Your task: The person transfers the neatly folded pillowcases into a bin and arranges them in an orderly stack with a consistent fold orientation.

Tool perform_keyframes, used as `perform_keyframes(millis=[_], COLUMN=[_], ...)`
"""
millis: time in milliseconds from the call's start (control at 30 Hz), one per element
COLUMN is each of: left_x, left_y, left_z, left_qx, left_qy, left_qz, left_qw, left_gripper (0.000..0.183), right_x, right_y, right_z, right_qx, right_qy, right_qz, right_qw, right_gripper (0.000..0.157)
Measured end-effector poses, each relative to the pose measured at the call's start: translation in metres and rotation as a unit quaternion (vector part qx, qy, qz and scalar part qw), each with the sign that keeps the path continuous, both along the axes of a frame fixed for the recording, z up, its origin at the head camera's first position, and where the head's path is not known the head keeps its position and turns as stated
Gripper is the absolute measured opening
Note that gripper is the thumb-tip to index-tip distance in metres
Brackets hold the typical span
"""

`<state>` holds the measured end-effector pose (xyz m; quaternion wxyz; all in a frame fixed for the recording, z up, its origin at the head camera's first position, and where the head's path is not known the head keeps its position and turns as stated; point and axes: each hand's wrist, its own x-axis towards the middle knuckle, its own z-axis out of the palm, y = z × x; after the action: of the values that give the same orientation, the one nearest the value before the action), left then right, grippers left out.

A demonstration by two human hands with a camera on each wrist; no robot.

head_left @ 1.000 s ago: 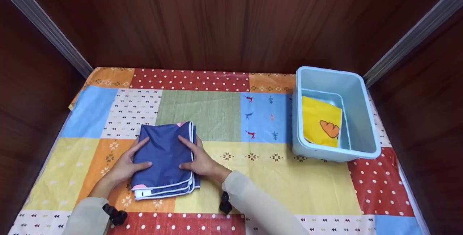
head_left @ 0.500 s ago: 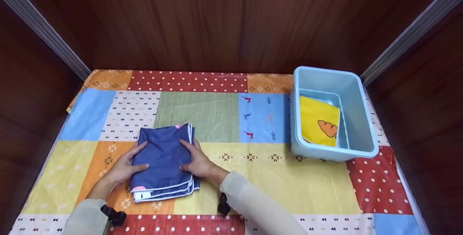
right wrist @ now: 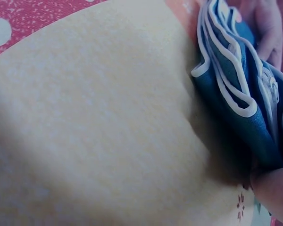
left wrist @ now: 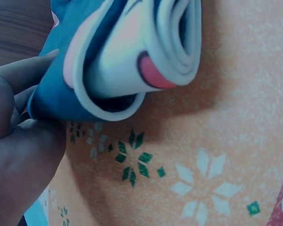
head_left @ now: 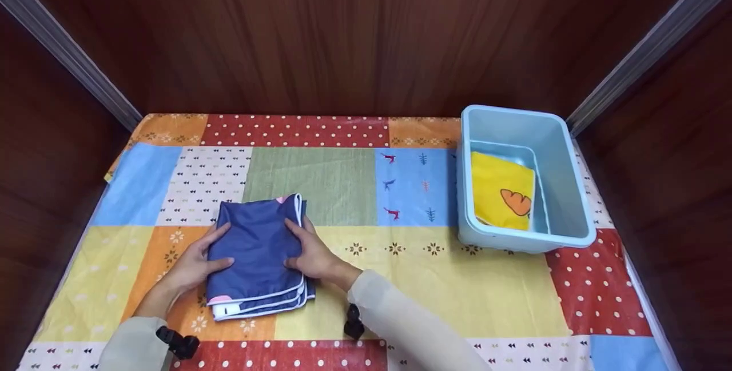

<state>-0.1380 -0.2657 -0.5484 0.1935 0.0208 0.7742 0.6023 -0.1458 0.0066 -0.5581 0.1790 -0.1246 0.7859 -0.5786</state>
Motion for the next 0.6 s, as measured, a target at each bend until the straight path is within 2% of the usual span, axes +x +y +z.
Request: perform_keyframes(millis=[267,600], left_x=[-0.003,-0.003], left_y=[0.005,0.019], left_z=[0.011,0.03], left_qx=[0.008,-0.026], left_qy=[0.001,0.008], left_qz=[-0.011,-0.027], left_qw=[0.9999,0.9993], left_gripper=[0.078,0.078], right_x=[-0.004,-0.004], right_y=[0.006,0.022], right_z=[0.011,0.034], right_qx=[0.021,0.044], right_qy=[0.02,0.041], right_qz=[0.008,0.03], right_qw=[1.0,0.998], right_gripper=[0.088,0.087])
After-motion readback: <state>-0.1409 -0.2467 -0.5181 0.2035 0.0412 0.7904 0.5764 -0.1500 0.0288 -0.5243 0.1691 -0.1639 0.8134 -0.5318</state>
